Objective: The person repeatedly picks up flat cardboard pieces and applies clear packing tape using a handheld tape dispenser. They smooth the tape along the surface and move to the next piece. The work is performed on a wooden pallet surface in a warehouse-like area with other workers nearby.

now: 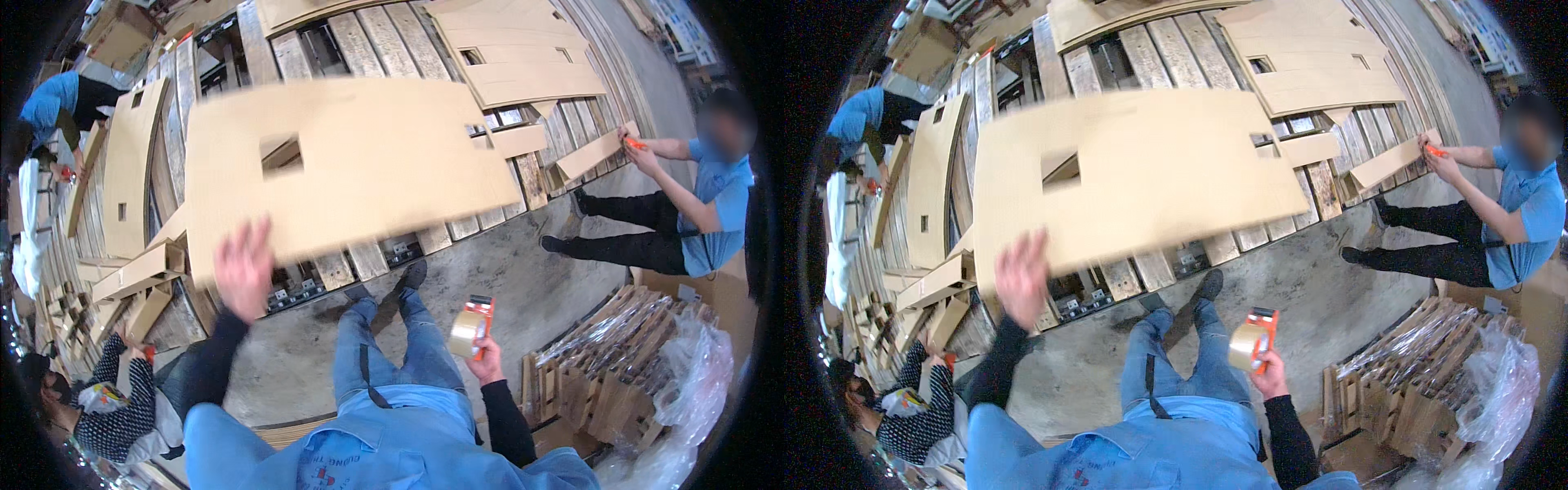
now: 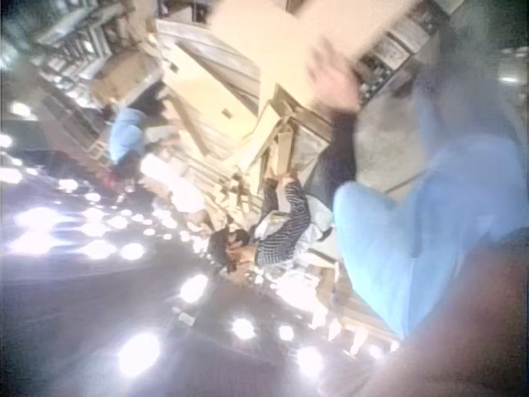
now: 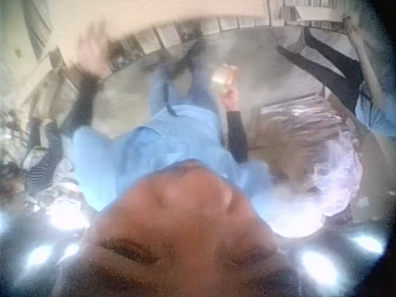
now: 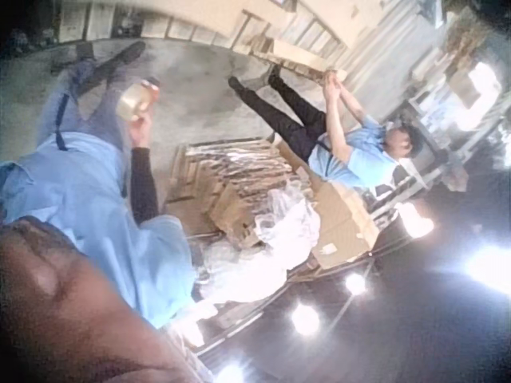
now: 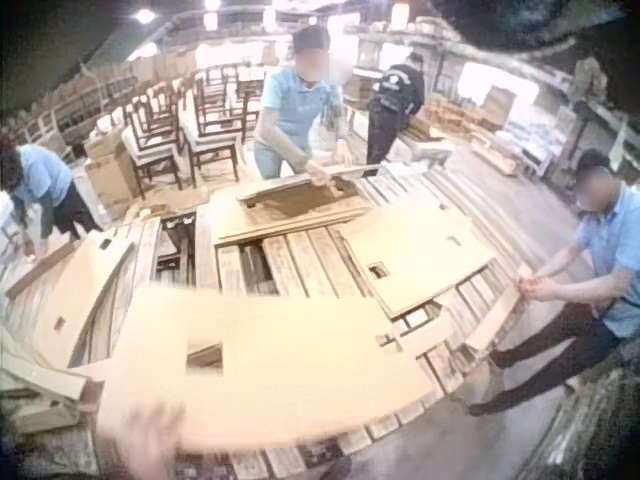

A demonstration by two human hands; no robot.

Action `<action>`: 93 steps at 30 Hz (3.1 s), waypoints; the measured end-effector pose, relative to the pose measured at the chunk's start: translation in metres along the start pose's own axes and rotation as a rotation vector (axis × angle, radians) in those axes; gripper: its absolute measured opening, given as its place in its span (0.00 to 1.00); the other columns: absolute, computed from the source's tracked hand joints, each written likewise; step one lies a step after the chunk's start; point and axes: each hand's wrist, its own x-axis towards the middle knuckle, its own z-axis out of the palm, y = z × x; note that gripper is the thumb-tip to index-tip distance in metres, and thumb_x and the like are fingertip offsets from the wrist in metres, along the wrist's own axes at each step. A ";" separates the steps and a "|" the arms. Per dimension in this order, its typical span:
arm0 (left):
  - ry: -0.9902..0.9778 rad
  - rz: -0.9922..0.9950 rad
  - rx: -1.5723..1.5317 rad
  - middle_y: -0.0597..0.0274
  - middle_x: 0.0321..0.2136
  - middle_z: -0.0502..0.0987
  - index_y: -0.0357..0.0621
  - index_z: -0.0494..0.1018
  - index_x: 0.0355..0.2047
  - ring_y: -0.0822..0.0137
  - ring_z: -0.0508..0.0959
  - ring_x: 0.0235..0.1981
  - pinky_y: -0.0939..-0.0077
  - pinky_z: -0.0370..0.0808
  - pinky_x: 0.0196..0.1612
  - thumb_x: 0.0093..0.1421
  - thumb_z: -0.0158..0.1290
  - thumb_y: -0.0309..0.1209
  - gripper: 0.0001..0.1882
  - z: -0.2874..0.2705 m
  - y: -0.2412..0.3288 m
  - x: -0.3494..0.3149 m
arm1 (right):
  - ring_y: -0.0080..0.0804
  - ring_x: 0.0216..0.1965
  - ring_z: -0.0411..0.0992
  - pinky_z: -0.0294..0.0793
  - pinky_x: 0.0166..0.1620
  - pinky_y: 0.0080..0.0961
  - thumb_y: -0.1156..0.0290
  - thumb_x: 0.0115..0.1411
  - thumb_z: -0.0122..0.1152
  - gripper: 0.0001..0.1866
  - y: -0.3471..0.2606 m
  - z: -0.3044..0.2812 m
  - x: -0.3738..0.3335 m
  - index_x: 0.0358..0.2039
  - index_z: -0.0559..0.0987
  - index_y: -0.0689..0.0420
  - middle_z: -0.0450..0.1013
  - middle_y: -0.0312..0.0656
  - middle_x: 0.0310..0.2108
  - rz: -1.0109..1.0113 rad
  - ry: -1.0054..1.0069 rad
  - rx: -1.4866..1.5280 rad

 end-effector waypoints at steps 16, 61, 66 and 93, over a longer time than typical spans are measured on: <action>-0.423 -0.183 -0.480 0.63 0.64 0.73 0.47 0.76 0.23 0.53 0.71 0.58 0.48 0.66 0.56 0.48 0.56 0.29 0.02 0.016 0.277 -0.223 | 0.38 0.47 0.77 0.75 0.54 0.41 0.69 0.68 0.48 0.23 -0.101 -0.120 -0.028 0.63 0.71 0.54 0.74 0.42 0.57 -0.056 0.035 0.304; -1.007 -0.195 -0.625 0.42 0.39 0.83 0.32 0.73 0.54 0.45 0.83 0.43 0.54 0.79 0.50 0.44 0.65 0.69 0.53 0.188 0.193 0.175 | 0.43 0.57 0.74 0.71 0.61 0.32 0.81 0.52 0.62 0.33 -0.116 0.094 0.236 0.61 0.73 0.66 0.75 0.51 0.54 -0.689 -0.228 -1.187; -0.583 0.009 -0.307 0.45 0.61 0.69 0.38 0.71 0.55 0.46 0.71 0.61 0.48 0.69 0.62 0.51 0.67 0.46 0.36 0.202 0.229 0.117 | 0.34 0.61 0.71 0.69 0.64 0.32 0.86 0.55 0.61 0.34 -0.107 0.093 0.242 0.65 0.69 0.66 0.72 0.47 0.61 -0.588 -0.283 -1.077; -0.411 0.026 -0.384 0.42 0.64 0.62 0.53 0.82 0.37 0.43 0.63 0.63 0.44 0.59 0.64 0.54 0.64 0.49 0.18 0.213 0.291 0.063 | 0.36 0.60 0.71 0.69 0.64 0.33 0.81 0.58 0.64 0.33 -0.152 0.105 0.274 0.65 0.69 0.66 0.72 0.50 0.60 -0.892 -0.339 -0.931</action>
